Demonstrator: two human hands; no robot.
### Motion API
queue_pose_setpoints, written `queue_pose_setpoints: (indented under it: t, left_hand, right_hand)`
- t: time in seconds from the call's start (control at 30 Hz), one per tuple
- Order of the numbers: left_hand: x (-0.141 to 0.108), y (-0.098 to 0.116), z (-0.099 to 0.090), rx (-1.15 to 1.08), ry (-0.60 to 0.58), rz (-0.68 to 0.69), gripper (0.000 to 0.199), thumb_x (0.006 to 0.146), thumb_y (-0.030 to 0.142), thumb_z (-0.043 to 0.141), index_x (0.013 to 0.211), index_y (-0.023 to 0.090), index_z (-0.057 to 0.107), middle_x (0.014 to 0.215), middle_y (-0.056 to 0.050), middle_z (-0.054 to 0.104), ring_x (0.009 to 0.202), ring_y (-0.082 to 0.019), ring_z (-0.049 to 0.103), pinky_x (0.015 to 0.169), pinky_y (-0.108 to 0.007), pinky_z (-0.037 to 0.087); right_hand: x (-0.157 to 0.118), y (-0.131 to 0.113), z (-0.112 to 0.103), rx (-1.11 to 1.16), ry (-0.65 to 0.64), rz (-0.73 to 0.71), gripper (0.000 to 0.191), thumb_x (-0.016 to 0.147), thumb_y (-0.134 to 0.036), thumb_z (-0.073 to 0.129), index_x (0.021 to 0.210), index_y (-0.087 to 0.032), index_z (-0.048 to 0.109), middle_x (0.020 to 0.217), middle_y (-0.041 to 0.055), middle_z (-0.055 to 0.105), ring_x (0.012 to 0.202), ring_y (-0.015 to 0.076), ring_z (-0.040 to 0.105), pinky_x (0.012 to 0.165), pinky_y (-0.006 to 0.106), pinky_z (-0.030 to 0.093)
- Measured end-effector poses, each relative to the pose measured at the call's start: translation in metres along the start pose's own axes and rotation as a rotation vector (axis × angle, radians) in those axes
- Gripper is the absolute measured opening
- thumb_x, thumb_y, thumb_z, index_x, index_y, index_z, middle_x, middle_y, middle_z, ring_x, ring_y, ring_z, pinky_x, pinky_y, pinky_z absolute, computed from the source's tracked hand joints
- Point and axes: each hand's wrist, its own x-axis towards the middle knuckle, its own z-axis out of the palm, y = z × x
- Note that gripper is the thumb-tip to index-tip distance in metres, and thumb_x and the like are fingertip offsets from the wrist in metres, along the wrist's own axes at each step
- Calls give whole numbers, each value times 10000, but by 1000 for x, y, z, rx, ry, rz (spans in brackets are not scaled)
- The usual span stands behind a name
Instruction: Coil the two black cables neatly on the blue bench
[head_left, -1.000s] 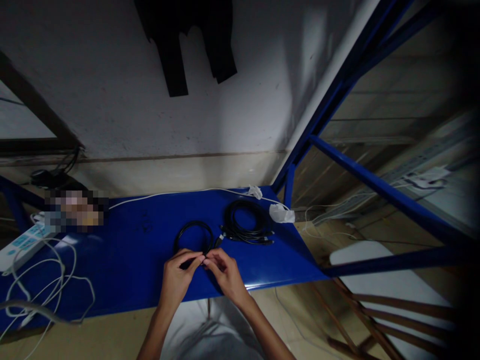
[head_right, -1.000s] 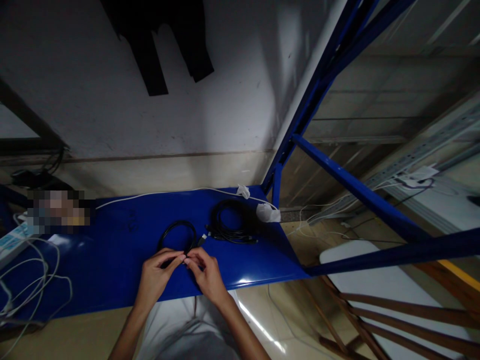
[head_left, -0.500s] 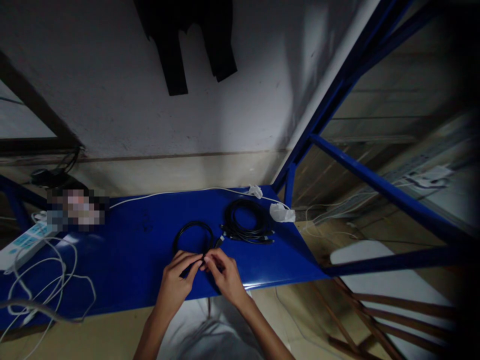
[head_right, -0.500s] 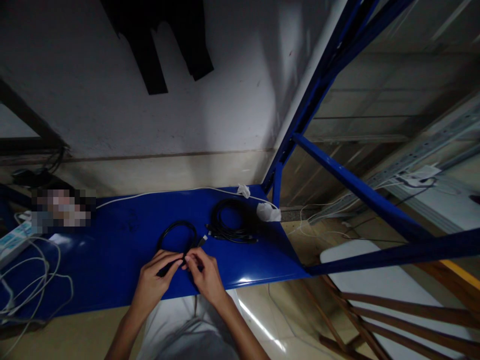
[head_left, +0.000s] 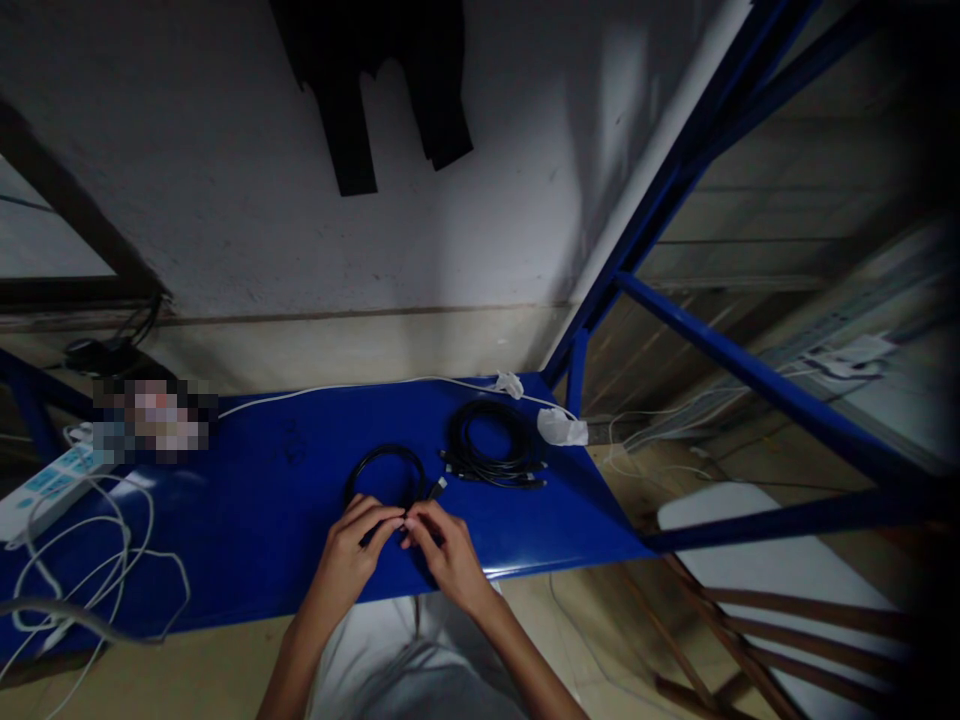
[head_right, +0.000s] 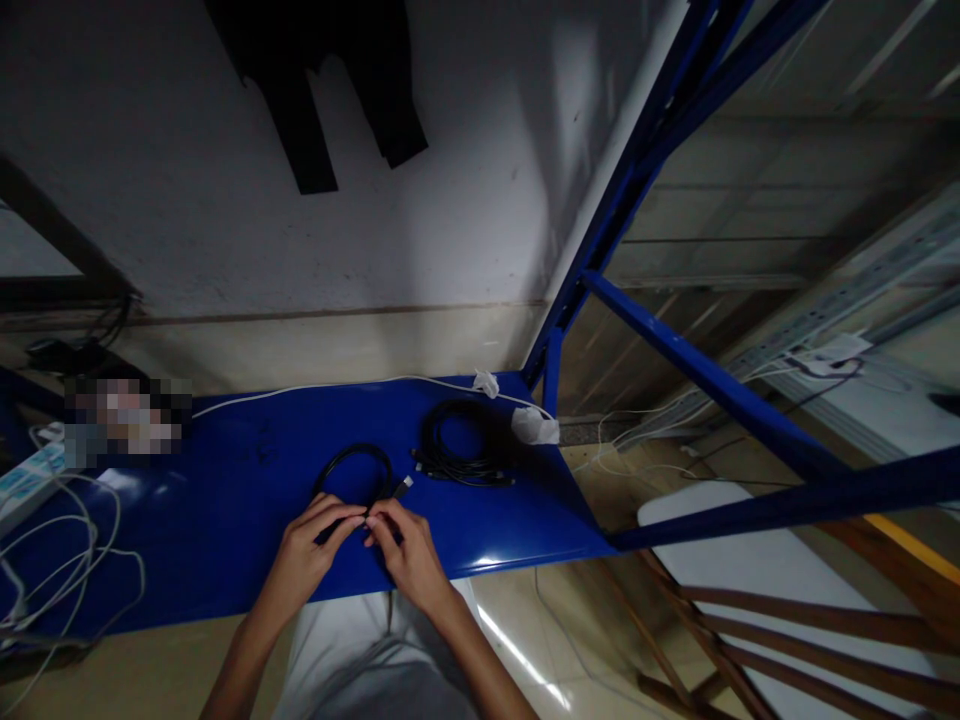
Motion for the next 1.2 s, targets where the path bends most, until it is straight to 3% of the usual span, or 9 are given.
queue_pose_setpoints:
  t: [0.33, 0.6, 0.93, 1.2]
  left_hand:
    - [-3, 1, 8, -48, 94, -25, 172, 1056, 287, 637, 1087, 251, 802, 1048, -74, 780, 1010, -217, 743, 912, -320, 598]
    - [-5, 14, 17, -77, 178, -100, 160, 1041, 298, 646, 1081, 240, 790, 1012, -61, 782, 927, -192, 763, 842, -283, 618]
    - [-11, 2, 13, -129, 59, -99, 166, 1038, 317, 666, 1103, 246, 801, 1069, -70, 812, 993, -211, 786, 917, -308, 638]
    - [-16, -12, 14, -126, 8, -134, 170, 1034, 318, 678, 1128, 256, 805, 1116, -69, 824, 1031, -210, 794, 953, -316, 639]
  right_hand:
    - [-1, 5, 2, 18, -3, 1, 218, 1097, -426, 603, 1191, -250, 689, 879, 5, 755, 800, 181, 758, 808, 273, 567]
    - [-5, 8, 6, -74, 40, -71, 220, 1114, -370, 571, 1172, -255, 749, 919, 21, 781, 818, 172, 769, 822, 258, 568]
    - [-5, 14, 10, -80, 89, -53, 262, 1100, -395, 577, 1120, -228, 777, 871, 55, 794, 768, 207, 764, 755, 293, 589]
    - [-1, 16, 10, -78, 46, -14, 295, 1101, -408, 550, 1041, -218, 766, 837, 51, 779, 739, 197, 738, 718, 279, 576]
